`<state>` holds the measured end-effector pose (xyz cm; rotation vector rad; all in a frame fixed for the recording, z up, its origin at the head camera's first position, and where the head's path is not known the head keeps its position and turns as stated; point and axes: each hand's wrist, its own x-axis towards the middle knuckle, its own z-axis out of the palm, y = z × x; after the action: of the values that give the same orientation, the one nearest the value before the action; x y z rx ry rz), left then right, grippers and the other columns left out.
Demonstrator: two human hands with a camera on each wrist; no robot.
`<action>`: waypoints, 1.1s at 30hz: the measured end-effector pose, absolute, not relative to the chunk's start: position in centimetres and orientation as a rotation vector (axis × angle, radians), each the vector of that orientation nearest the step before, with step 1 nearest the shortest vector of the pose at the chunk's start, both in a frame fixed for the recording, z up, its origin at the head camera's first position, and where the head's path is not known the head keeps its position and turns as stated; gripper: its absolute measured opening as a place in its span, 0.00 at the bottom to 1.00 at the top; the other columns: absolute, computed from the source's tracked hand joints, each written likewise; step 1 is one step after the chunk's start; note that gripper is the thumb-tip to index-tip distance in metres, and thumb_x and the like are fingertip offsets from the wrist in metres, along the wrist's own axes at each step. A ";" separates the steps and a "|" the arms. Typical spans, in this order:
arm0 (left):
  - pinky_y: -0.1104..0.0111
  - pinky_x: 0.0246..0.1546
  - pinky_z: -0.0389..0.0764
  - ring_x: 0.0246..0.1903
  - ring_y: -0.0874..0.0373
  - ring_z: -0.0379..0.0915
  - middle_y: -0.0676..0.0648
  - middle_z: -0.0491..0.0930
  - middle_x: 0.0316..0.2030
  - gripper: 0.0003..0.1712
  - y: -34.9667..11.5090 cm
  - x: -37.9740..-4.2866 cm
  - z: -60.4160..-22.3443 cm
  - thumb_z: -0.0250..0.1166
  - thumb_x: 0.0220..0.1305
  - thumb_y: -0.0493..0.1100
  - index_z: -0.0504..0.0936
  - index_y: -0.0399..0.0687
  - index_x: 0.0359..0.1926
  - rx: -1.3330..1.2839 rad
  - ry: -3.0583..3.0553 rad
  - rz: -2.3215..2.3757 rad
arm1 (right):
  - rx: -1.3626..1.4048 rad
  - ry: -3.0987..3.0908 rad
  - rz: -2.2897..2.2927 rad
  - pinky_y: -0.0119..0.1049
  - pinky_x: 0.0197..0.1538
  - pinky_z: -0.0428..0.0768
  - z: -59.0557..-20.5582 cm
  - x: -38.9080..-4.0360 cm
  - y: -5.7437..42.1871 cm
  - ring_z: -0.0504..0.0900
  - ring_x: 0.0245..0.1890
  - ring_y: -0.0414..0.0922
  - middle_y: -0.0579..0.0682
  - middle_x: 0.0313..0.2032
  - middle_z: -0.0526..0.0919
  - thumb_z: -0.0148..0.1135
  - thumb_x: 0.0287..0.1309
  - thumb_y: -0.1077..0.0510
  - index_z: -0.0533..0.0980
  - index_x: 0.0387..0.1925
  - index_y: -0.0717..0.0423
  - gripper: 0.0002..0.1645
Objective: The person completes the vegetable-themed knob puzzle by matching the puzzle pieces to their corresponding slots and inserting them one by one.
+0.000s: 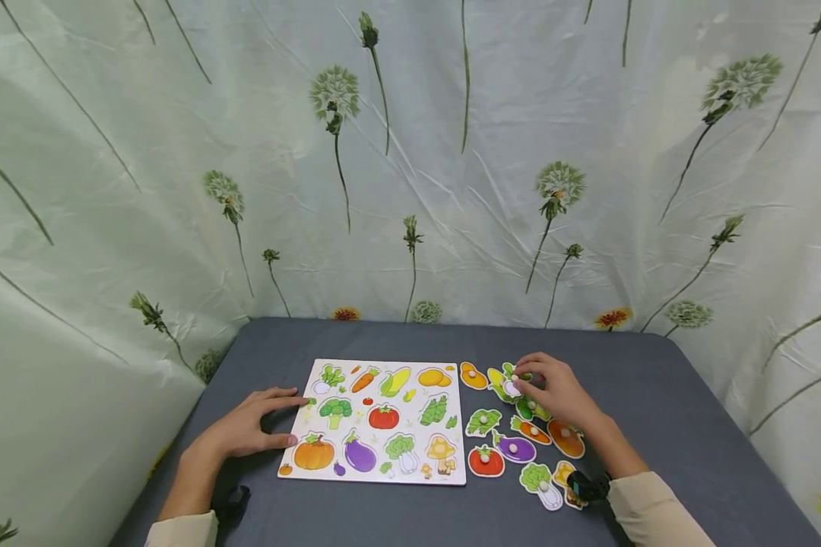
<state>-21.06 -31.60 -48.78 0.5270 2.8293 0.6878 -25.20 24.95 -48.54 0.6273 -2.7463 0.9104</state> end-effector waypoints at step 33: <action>0.29 0.63 0.63 0.71 0.31 0.59 0.39 0.70 0.72 0.43 -31.6 -21.0 -49.2 0.77 0.52 0.64 0.78 0.61 0.69 0.474 2.831 0.696 | 0.834 -2.673 1.172 0.46 0.50 0.79 -48.7 -28.2 9.5 0.82 0.50 0.47 0.47 0.49 0.83 0.70 0.66 0.54 0.87 0.40 0.46 0.04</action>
<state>-21.01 -31.62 -49.19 0.4736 2.8306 0.6963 -28.25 9.48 -48.69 0.8343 -2.6727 1.1725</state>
